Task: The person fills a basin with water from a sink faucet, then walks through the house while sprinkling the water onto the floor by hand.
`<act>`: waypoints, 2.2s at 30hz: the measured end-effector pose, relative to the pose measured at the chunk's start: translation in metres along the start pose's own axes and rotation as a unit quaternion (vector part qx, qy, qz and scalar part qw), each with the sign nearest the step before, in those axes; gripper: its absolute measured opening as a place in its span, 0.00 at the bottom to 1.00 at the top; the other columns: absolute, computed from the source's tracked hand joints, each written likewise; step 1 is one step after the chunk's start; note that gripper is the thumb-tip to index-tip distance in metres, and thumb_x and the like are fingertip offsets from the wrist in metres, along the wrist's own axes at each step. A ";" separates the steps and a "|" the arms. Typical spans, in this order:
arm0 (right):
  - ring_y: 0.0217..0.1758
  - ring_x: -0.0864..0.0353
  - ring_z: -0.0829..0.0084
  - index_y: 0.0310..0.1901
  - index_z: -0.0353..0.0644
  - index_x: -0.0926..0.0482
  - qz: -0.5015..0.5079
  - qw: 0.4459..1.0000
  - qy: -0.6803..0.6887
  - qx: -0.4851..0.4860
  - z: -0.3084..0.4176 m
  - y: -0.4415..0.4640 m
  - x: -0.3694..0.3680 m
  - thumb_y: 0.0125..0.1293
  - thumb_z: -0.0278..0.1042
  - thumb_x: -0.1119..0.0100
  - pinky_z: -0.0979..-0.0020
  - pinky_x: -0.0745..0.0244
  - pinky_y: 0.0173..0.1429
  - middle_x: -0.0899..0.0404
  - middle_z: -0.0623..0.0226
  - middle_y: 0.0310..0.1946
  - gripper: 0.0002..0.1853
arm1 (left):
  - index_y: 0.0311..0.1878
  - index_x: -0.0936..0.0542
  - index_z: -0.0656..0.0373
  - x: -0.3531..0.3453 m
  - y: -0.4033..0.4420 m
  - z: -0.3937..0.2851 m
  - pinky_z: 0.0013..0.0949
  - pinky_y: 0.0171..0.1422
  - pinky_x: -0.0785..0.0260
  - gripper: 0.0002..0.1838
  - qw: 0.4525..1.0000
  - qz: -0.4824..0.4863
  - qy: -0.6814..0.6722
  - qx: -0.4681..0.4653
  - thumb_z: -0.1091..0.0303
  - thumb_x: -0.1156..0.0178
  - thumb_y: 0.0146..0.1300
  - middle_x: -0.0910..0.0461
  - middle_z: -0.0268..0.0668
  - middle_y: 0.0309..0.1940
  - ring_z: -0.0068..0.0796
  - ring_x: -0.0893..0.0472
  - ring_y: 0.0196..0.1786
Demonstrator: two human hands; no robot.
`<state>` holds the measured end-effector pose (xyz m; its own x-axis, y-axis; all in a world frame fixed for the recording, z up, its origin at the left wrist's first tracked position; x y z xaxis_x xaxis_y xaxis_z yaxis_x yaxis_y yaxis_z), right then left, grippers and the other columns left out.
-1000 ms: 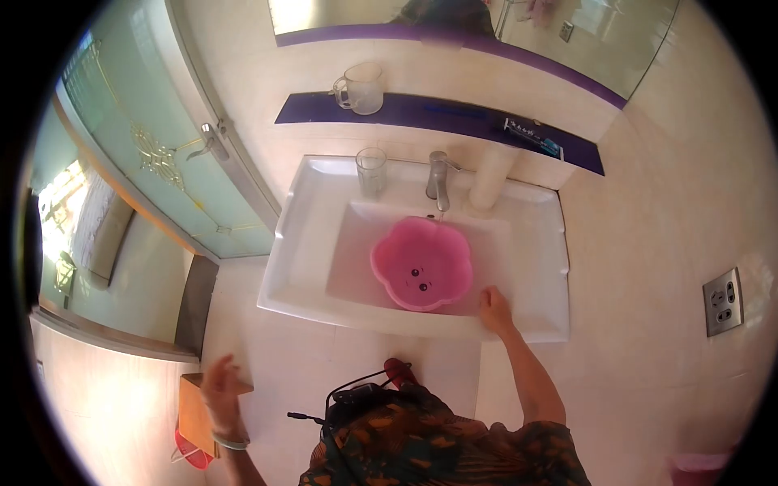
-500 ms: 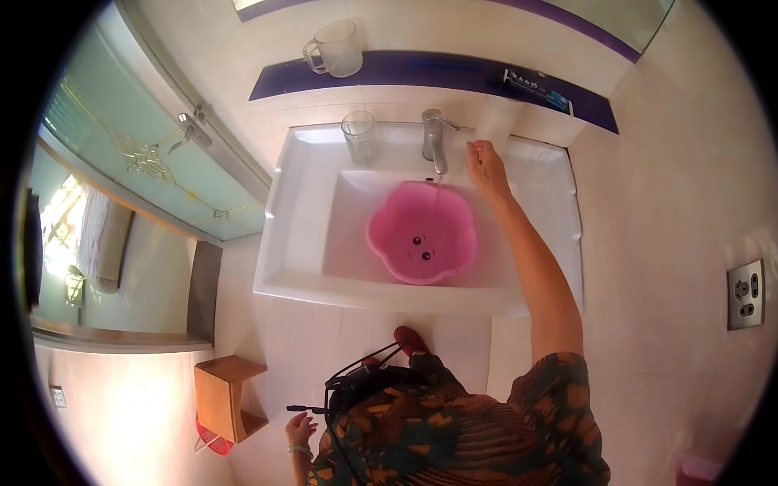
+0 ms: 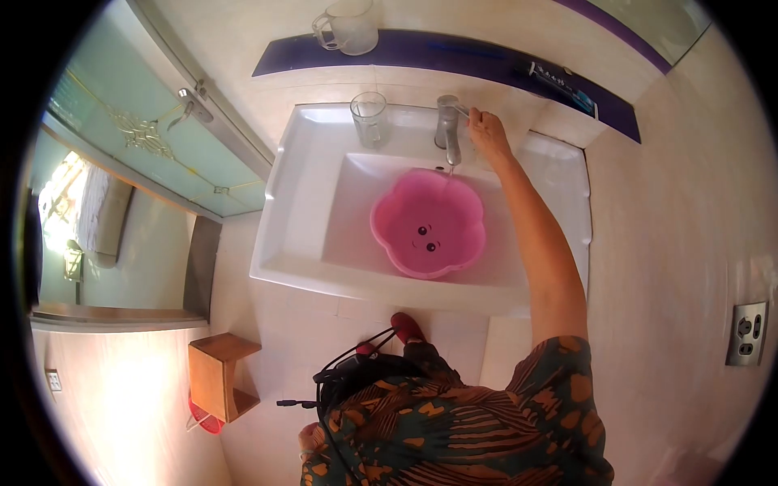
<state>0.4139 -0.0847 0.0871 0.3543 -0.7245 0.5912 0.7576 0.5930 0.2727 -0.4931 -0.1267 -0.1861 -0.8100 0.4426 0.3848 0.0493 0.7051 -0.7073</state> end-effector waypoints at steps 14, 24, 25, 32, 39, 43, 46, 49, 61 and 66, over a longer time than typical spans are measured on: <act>0.13 0.45 0.82 0.24 0.44 0.35 -0.012 0.934 0.258 -0.248 0.015 -0.038 -0.011 0.64 0.46 0.60 0.77 0.48 0.18 0.41 0.76 0.14 0.16 | 0.45 0.26 0.71 -0.036 -0.008 -0.083 0.26 0.26 0.27 0.15 0.991 0.023 0.098 -0.092 0.74 0.49 0.56 0.20 0.47 0.30 0.32 0.18 0.26; 0.14 0.53 0.86 0.24 0.45 0.37 0.058 0.915 0.332 -0.223 0.021 -0.039 -0.016 0.66 0.47 0.57 0.81 0.54 0.19 0.47 0.81 0.15 0.17 | 0.44 0.26 0.72 -0.040 -0.013 -0.088 0.25 0.26 0.27 0.15 0.991 0.006 0.104 -0.082 0.74 0.50 0.55 0.20 0.47 0.30 0.31 0.18 0.26; 0.14 0.53 0.86 0.24 0.45 0.37 0.061 0.915 0.332 -0.221 0.022 -0.039 -0.015 0.66 0.47 0.57 0.81 0.54 0.19 0.47 0.81 0.15 0.17 | 0.44 0.26 0.72 -0.039 -0.013 -0.085 0.25 0.26 0.27 0.15 0.992 0.001 0.094 -0.080 0.74 0.50 0.55 0.20 0.47 0.30 0.31 0.18 0.26; 0.15 0.51 0.87 0.25 0.44 0.35 0.091 0.930 0.276 -0.225 0.027 -0.038 -0.008 0.67 0.48 0.56 0.82 0.54 0.19 0.46 0.81 0.16 0.18 | 0.45 0.26 0.71 -0.039 -0.023 -0.071 0.26 0.25 0.27 0.15 0.997 -0.007 0.060 -0.053 0.74 0.49 0.55 0.20 0.47 0.30 0.32 0.18 0.26; 0.15 0.51 0.87 0.26 0.43 0.34 0.072 0.948 0.226 -0.211 0.031 -0.037 -0.002 0.66 0.49 0.56 0.82 0.54 0.19 0.44 0.80 0.16 0.18 | 0.44 0.26 0.71 -0.037 -0.022 -0.051 0.26 0.25 0.27 0.14 0.999 -0.006 0.043 -0.033 0.74 0.49 0.55 0.20 0.47 0.29 0.32 0.19 0.25; 0.15 0.44 0.84 0.25 0.43 0.33 0.082 0.940 0.239 -0.231 0.027 -0.036 -0.006 0.64 0.48 0.56 0.79 0.47 0.19 0.39 0.77 0.16 0.17 | 0.44 0.26 0.71 -0.035 -0.022 -0.066 0.26 0.25 0.27 0.14 0.996 -0.002 0.059 -0.063 0.74 0.49 0.55 0.20 0.47 0.29 0.32 0.19 0.25; 0.15 0.44 0.84 0.25 0.43 0.33 0.072 0.941 0.229 -0.238 0.024 -0.035 -0.003 0.64 0.46 0.55 0.80 0.47 0.19 0.40 0.77 0.16 0.16 | 0.44 0.26 0.72 -0.032 -0.019 -0.070 0.26 0.25 0.27 0.15 0.994 -0.002 0.080 -0.071 0.74 0.49 0.55 0.20 0.47 0.30 0.32 0.19 0.25; 0.15 0.44 0.85 0.25 0.43 0.33 0.097 0.936 0.248 -0.231 0.022 -0.035 -0.007 0.64 0.47 0.55 0.80 0.47 0.19 0.39 0.77 0.16 0.17 | 0.44 0.26 0.72 -0.029 -0.017 -0.070 0.26 0.25 0.27 0.15 0.994 -0.004 0.083 -0.069 0.74 0.49 0.55 0.20 0.47 0.30 0.32 0.19 0.25; 0.23 0.37 0.84 0.31 0.41 0.28 0.008 0.984 0.173 -0.034 0.146 -0.100 0.038 0.68 0.43 0.56 0.82 0.42 0.29 0.32 0.74 0.22 0.15 | 0.43 0.24 0.69 -0.030 0.007 -0.033 0.26 0.27 0.27 0.14 0.997 0.008 0.045 -0.062 0.71 0.49 0.56 0.20 0.46 0.28 0.32 0.19 0.26; 0.33 0.30 0.75 0.38 0.37 0.27 -0.069 0.903 0.337 0.256 0.298 -0.175 0.127 0.66 0.30 0.57 0.75 0.35 0.40 0.27 0.66 0.32 0.09 | 0.42 0.23 0.67 -0.021 0.011 -0.059 0.29 0.31 0.26 0.13 0.995 -0.021 0.087 -0.054 0.71 0.50 0.56 0.20 0.46 0.29 0.31 0.19 0.26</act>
<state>0.1631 -0.1757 0.3409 0.6598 -0.7510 -0.0251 0.5281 0.4397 0.7265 -0.4412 -0.0959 -0.1669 -0.7002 0.4940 0.5155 0.0878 0.7761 -0.6245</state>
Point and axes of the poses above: each hand's wrist, its own y-axis towards the middle knuckle, its own x-axis out of the back of the hand, z = x × y, the point moved 10 cm from there along y, towards the middle knuckle
